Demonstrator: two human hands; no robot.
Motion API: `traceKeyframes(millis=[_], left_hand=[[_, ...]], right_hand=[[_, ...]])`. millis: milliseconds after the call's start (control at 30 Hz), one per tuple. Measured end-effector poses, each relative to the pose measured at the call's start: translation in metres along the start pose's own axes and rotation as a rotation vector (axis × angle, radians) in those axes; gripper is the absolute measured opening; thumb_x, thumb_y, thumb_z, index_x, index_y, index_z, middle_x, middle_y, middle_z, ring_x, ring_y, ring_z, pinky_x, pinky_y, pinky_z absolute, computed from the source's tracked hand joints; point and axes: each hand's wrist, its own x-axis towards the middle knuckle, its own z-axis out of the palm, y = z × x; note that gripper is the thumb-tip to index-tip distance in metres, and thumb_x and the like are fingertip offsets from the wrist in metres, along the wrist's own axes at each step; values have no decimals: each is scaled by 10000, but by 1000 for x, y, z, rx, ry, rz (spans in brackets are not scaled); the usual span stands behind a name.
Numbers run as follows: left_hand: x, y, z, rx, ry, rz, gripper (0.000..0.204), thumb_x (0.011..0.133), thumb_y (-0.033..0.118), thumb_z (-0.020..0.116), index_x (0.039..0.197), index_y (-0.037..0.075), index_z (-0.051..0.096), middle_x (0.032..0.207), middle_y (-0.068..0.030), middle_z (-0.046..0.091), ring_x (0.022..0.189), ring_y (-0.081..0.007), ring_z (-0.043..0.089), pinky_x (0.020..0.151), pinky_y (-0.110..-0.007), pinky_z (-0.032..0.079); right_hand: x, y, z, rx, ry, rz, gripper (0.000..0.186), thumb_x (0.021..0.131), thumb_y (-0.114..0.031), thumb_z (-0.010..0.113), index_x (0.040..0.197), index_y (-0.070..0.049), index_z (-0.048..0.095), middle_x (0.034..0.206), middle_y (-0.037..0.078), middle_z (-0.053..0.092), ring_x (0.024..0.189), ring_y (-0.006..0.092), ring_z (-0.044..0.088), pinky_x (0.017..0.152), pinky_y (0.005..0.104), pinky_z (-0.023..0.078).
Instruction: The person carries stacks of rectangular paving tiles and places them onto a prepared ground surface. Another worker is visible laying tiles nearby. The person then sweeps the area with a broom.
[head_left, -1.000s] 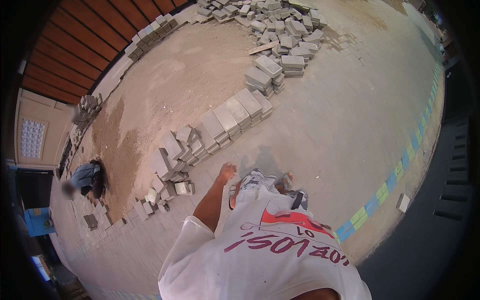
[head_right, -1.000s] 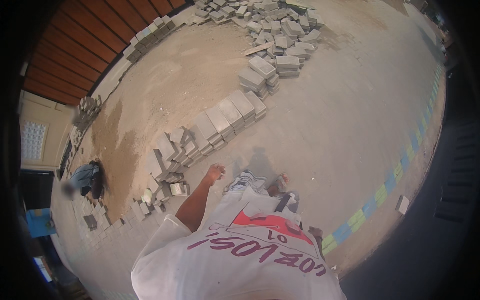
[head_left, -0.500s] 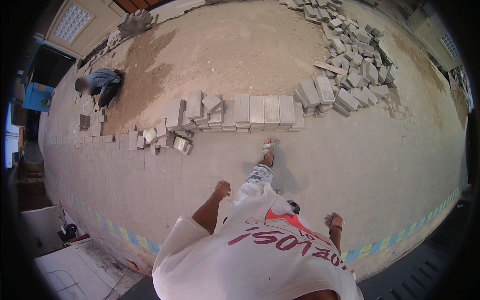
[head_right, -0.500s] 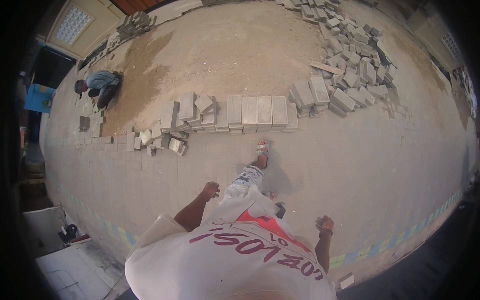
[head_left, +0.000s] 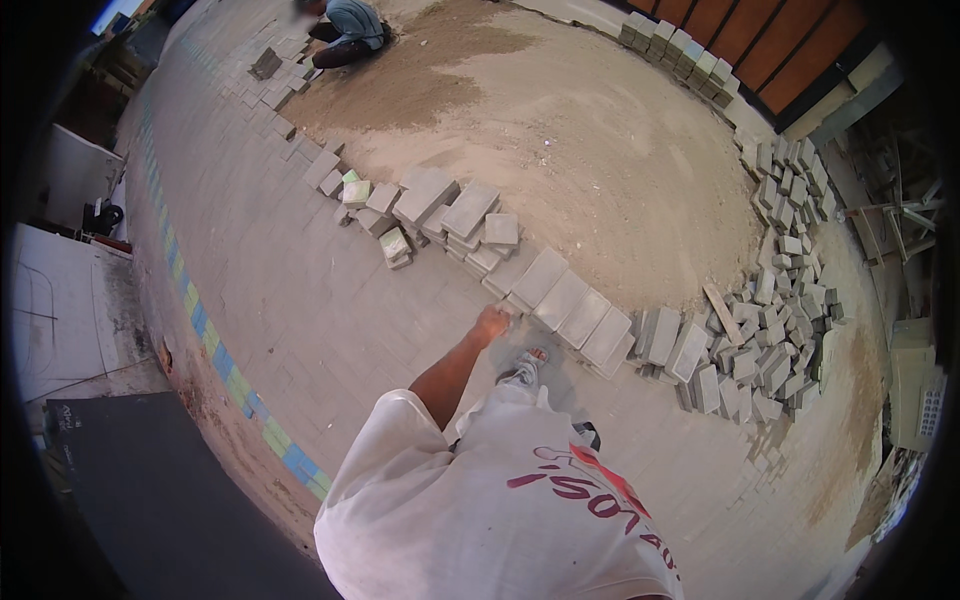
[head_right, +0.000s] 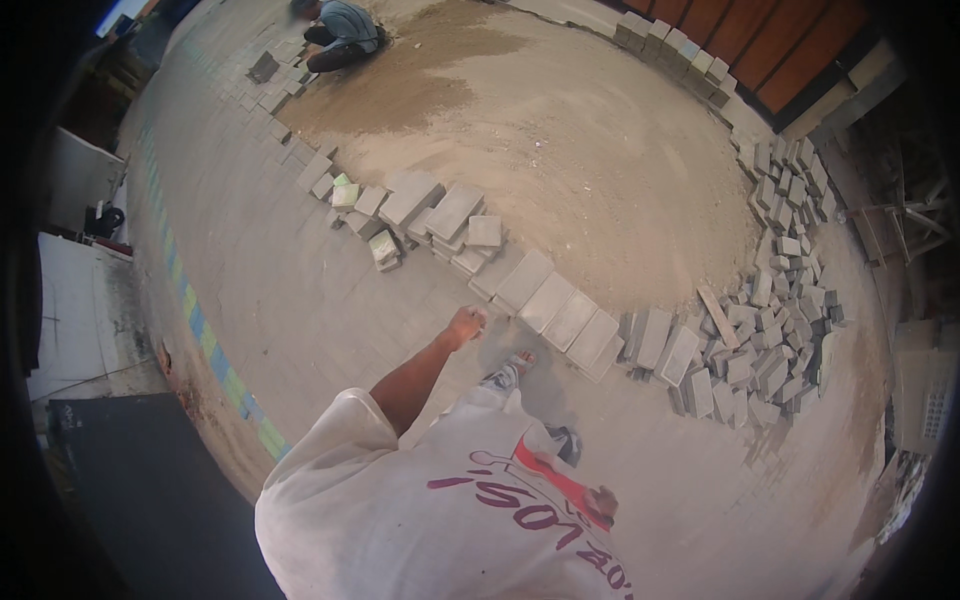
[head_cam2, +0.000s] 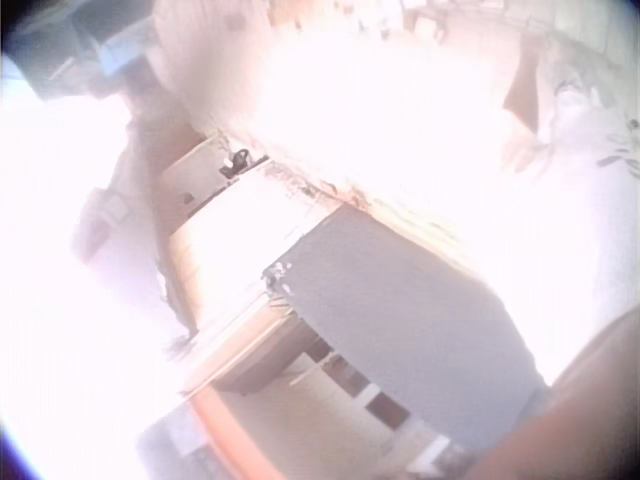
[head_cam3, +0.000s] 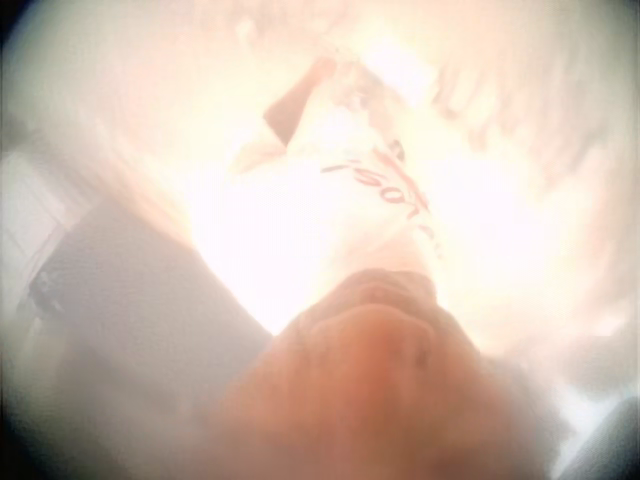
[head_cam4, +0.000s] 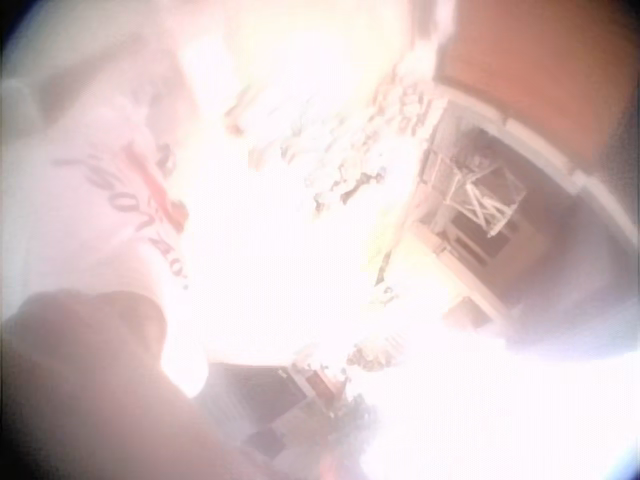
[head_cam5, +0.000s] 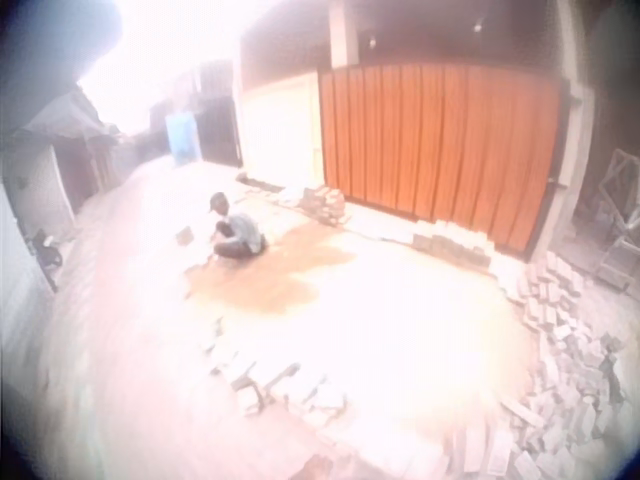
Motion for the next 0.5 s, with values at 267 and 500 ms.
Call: traceKeyframes(millis=[267, 500], left_hand=[[-40, -41, -1, -106, 374, -217, 210, 816, 130, 495, 928, -23, 588, 775, -141, 619, 618, -223, 621, 487, -320, 532], [-123, -231, 41, 147, 427, -502, 255, 789, 79, 572, 1034, 12, 594, 1002, -56, 617, 865, -168, 617, 654, -291, 547]], right_hand=[[144, 48, -95, 1225, -177, 418, 342, 833, -222, 527, 1071, 23, 536, 911, 179, 624, 784, 273, 633, 646, 356, 513], [206, -18, -215, 1073, -388, 370, 242, 840, -207, 497, 1031, -58, 498, 847, 132, 601, 715, 277, 621, 531, 384, 490]])
